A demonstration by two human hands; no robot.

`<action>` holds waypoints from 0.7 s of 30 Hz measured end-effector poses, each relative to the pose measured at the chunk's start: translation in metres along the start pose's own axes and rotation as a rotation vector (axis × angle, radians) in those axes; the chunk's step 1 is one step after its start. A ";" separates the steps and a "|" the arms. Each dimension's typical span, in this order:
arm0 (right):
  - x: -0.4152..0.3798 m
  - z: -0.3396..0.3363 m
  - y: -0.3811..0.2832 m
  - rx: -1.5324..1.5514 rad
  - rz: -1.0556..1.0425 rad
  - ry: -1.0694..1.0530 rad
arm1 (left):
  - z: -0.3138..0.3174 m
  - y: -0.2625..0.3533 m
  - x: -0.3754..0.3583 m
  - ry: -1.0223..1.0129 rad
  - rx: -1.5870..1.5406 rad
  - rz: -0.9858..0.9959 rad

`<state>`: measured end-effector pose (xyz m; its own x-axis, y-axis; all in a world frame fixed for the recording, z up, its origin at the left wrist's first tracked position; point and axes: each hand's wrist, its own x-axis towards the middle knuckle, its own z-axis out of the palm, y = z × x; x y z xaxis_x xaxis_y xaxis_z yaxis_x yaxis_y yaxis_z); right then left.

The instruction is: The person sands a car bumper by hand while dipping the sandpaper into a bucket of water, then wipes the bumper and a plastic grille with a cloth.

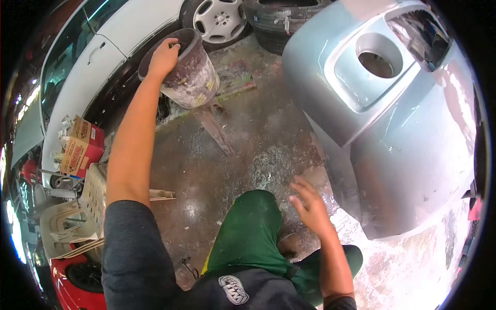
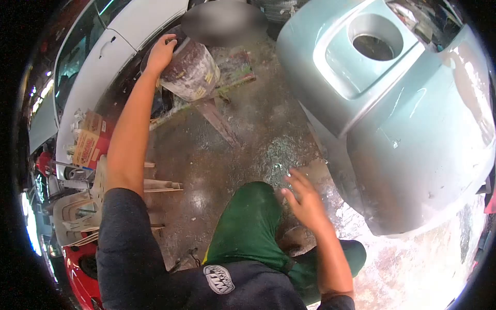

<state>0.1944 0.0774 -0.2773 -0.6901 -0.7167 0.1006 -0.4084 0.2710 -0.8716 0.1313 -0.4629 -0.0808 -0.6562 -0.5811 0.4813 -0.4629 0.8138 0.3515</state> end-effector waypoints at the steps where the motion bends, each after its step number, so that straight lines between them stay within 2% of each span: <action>1: 0.001 0.009 0.013 0.010 0.008 -0.068 | -0.006 0.011 -0.001 -0.140 0.098 -0.050; 5: 0.000 0.030 0.033 0.077 0.056 -0.258 | -0.004 -0.001 0.008 -0.234 0.025 -0.088; 8: 0.003 0.040 0.044 -0.010 0.028 -0.277 | -0.001 -0.020 0.019 -0.248 0.202 0.122; 11: 0.009 0.048 0.056 -0.109 0.028 -0.320 | 0.000 -0.009 0.013 -0.196 0.231 -0.006; 14: 0.007 0.047 0.058 -0.135 0.024 -0.313 | 0.001 -0.020 0.011 -0.146 0.330 0.190; 15: 0.007 0.047 0.058 -0.141 0.016 -0.302 | 0.002 -0.014 0.013 -0.184 0.307 0.041; 18: 0.010 0.051 0.068 -0.097 0.018 -0.366 | -0.004 -0.015 0.012 -0.284 0.316 0.153; 19: 0.011 0.052 0.073 -0.158 0.014 -0.396 | -0.004 -0.012 0.011 -0.298 0.226 0.047; 21: 0.013 0.058 0.079 -0.268 0.013 -0.444 | -0.005 -0.008 0.009 -0.289 0.221 0.106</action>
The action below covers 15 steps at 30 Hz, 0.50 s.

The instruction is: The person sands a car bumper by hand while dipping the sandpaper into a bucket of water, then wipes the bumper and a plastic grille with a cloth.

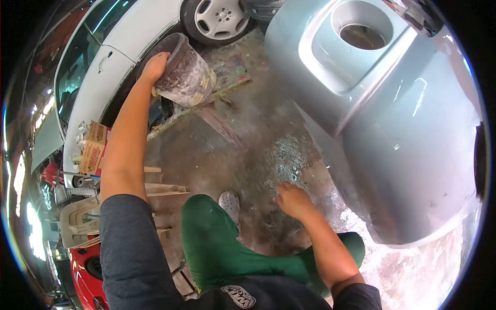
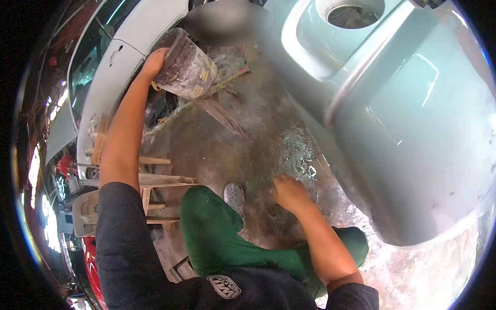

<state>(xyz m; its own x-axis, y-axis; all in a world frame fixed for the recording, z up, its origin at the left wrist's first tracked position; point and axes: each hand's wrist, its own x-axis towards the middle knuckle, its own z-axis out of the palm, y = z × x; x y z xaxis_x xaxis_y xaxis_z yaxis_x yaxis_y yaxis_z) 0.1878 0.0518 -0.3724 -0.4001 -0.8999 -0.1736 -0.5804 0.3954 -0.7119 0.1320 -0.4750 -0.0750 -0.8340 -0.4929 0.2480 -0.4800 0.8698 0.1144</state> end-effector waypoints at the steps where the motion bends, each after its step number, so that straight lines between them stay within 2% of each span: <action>1: 0.002 -0.007 -0.008 0.007 0.015 -0.036 | 0.001 0.000 0.002 -0.003 0.007 0.038; 3: 0.007 -0.023 -0.020 0.025 0.050 -0.111 | 0.000 -0.005 0.006 -0.079 -0.090 0.042; 4: 0.010 -0.020 -0.021 0.036 0.048 -0.068 | -0.003 0.001 0.001 -0.116 -0.144 0.038; 7: 0.018 -0.018 -0.021 0.048 0.055 0.013 | -0.024 0.056 -0.022 -0.341 -0.435 -0.360; 10: 0.018 -0.025 -0.026 0.035 0.130 0.024 | -0.025 0.043 -0.015 -0.418 -0.327 -0.262; 13: 0.011 -0.032 -0.039 0.015 0.265 0.099 | -0.030 0.050 -0.017 -0.431 -0.352 -0.343; 15: 0.006 -0.043 -0.051 0.058 0.354 0.181 | -0.022 0.022 0.004 -0.654 -0.496 -0.304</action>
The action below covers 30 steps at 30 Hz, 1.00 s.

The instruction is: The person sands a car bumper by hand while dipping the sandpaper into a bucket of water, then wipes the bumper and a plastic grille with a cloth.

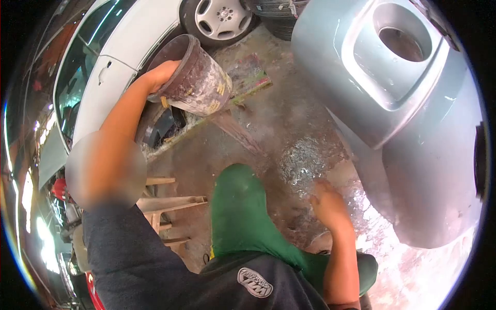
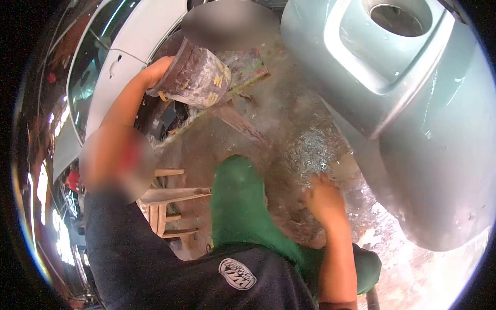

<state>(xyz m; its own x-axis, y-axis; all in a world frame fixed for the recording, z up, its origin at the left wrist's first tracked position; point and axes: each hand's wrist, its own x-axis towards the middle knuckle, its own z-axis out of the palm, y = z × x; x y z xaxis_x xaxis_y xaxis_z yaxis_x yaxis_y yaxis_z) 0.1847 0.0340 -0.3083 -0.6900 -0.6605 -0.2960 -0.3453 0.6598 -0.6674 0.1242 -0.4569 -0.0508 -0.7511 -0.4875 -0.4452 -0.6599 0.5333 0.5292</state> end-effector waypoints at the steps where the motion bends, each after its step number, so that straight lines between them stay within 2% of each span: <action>1: -0.003 -0.003 -0.006 0.014 0.029 0.045 | -0.009 -0.010 0.011 -0.126 -0.049 0.003; 5: -0.020 -0.011 -0.038 0.069 0.161 0.198 | -0.012 -0.029 0.057 -0.340 0.204 -0.181; 8: -0.031 0.003 -0.047 0.101 0.273 0.217 | -0.022 -0.030 0.075 -0.403 0.368 -0.233; 10: -0.023 0.013 -0.047 0.166 0.318 0.178 | -0.051 -0.016 0.064 -0.324 0.360 -0.124; 11: -0.011 0.016 -0.043 0.231 0.336 0.142 | -0.068 0.006 0.046 -0.263 0.344 -0.006; 13: 0.017 0.020 -0.043 0.509 0.159 0.333 | -0.101 0.049 0.009 -0.137 0.334 0.233; 14: 0.026 0.004 -0.057 0.578 0.169 0.316 | -0.116 0.071 0.001 -0.155 0.405 0.327; 16: 0.051 -0.007 -0.090 0.486 0.000 0.486 | -0.063 0.121 -0.074 0.040 0.356 0.555; 17: 0.060 -0.012 -0.107 0.602 -0.148 0.581 | -0.037 0.135 -0.092 0.005 0.393 0.621; 20: 0.066 -0.016 -0.152 1.364 -0.509 0.870 | 0.077 0.148 -0.120 -0.174 0.452 0.831; 21: 0.064 -0.007 -0.154 1.420 -0.508 1.023 | 0.124 0.141 -0.124 -0.273 0.327 0.859; 23: 0.068 0.011 -0.146 1.494 -0.481 1.308 | 0.216 0.123 -0.114 -0.561 0.282 1.088; 24: 0.075 0.026 -0.133 1.497 -0.451 1.431 | 0.255 0.106 -0.116 -0.717 0.204 1.143; 25: 0.077 0.036 -0.121 1.488 -0.420 1.548 | 0.293 0.090 -0.108 -0.721 0.180 1.224; 26: 0.067 0.034 -0.105 1.497 -0.270 1.680 | 0.326 0.073 -0.105 -0.932 -0.002 1.111; 27: 0.042 0.035 -0.090 1.607 -0.165 1.632 | 0.352 0.061 -0.113 -1.105 -0.133 0.914; 28: 0.044 0.042 -0.067 1.681 -0.027 1.822 | 0.386 0.040 -0.102 -1.264 -0.221 0.852; 29: 0.033 0.050 -0.049 1.591 -0.012 1.799 | 0.414 0.026 -0.093 -1.331 -0.280 0.772; 30: 0.022 0.063 -0.031 1.617 0.014 1.668 | 0.434 0.017 -0.084 -1.396 -0.331 0.687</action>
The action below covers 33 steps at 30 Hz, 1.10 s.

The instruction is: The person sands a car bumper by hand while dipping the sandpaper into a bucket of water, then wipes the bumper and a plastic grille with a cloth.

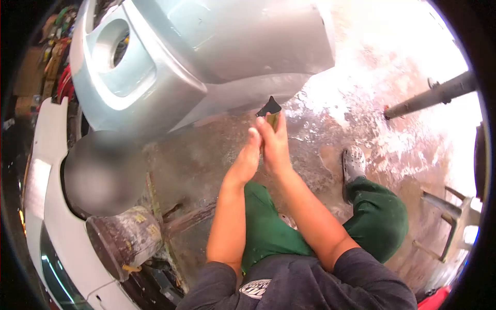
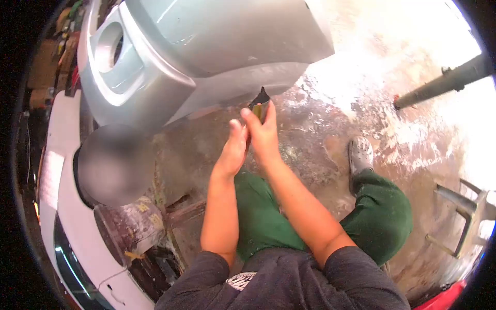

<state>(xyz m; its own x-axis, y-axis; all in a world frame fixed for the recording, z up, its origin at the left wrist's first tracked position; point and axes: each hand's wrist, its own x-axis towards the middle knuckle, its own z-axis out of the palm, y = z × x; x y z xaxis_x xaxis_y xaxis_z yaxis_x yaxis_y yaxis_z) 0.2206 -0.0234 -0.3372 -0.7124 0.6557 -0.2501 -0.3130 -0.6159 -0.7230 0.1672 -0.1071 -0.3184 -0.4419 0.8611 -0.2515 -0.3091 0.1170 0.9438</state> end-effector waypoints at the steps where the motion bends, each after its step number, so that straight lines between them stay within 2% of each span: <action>1: 0.009 -0.023 0.014 0.124 0.054 0.011 | -0.011 -0.013 0.011 0.013 0.001 -0.085; 2: 0.017 -0.044 0.030 0.250 0.108 0.020 | -0.025 -0.022 0.023 0.028 0.005 -0.171; 3: 0.019 -0.058 0.037 0.240 0.142 0.162 | -0.037 -0.031 0.033 0.039 0.014 -0.262; 5: 0.019 -0.081 0.047 0.234 0.213 0.448 | -0.048 -0.047 0.051 0.281 -0.013 -0.218; 6: 0.019 -0.088 0.052 0.213 0.208 0.477 | -0.054 -0.055 0.057 0.404 -0.021 -0.198; 9: 0.036 -0.097 0.068 0.212 0.159 0.496 | -0.084 -0.087 0.074 0.408 -0.463 0.145; 11: 0.058 -0.071 0.074 0.143 -0.052 0.633 | -0.094 -0.088 0.079 0.271 -0.416 0.193; 13: 0.075 -0.033 0.075 0.153 -0.090 0.658 | -0.093 -0.084 0.080 0.117 -0.416 0.188; 14: 0.083 -0.009 0.085 0.019 -0.125 0.699 | -0.089 -0.081 0.077 0.061 -0.435 0.161; 15: 0.057 0.026 0.051 0.204 0.095 0.497 | -0.085 -0.077 0.073 0.042 -0.451 0.156; 17: 0.040 0.064 0.047 0.513 0.034 0.406 | -0.083 -0.065 0.067 0.058 -0.468 0.160; 19: 0.044 0.057 0.064 0.130 -0.003 0.401 | -0.081 -0.054 0.063 0.096 -0.452 0.190; 22: 0.064 0.022 0.068 0.144 -0.052 0.400 | -0.068 -0.045 0.060 0.200 -0.383 0.260; 23: 0.079 -0.004 0.064 0.333 -0.030 0.366 | -0.063 -0.044 0.061 0.264 -0.353 0.281; 25: 0.101 -0.021 0.061 0.418 -0.021 0.457 | -0.051 -0.040 0.066 0.391 -0.291 0.323; 28: 0.068 0.032 0.056 0.038 -0.055 0.631 | -0.046 -0.043 0.071 0.318 -0.187 0.286; 29: 0.062 0.034 0.055 -0.011 0.009 0.591 | -0.051 -0.045 0.071 0.301 -0.203 0.292; 31: 0.085 -0.005 0.066 0.299 0.114 0.486 | -0.050 -0.046 0.071 0.458 -0.175 0.345; 32: 0.094 -0.013 0.070 0.308 0.119 0.489 | -0.049 -0.046 0.074 0.533 -0.166 0.379; 33: 0.101 -0.019 0.065 0.317 0.123 0.492 | -0.048 -0.046 0.077 0.514 -0.180 0.372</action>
<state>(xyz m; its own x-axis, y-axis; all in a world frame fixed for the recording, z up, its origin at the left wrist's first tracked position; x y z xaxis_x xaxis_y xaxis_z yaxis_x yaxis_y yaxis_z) 0.1403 0.0105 -0.4214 -0.4044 0.6498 -0.6437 -0.4728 -0.7509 -0.4610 0.1072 -0.0698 -0.3909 -0.8784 0.4772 -0.0282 -0.1748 -0.2658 0.9481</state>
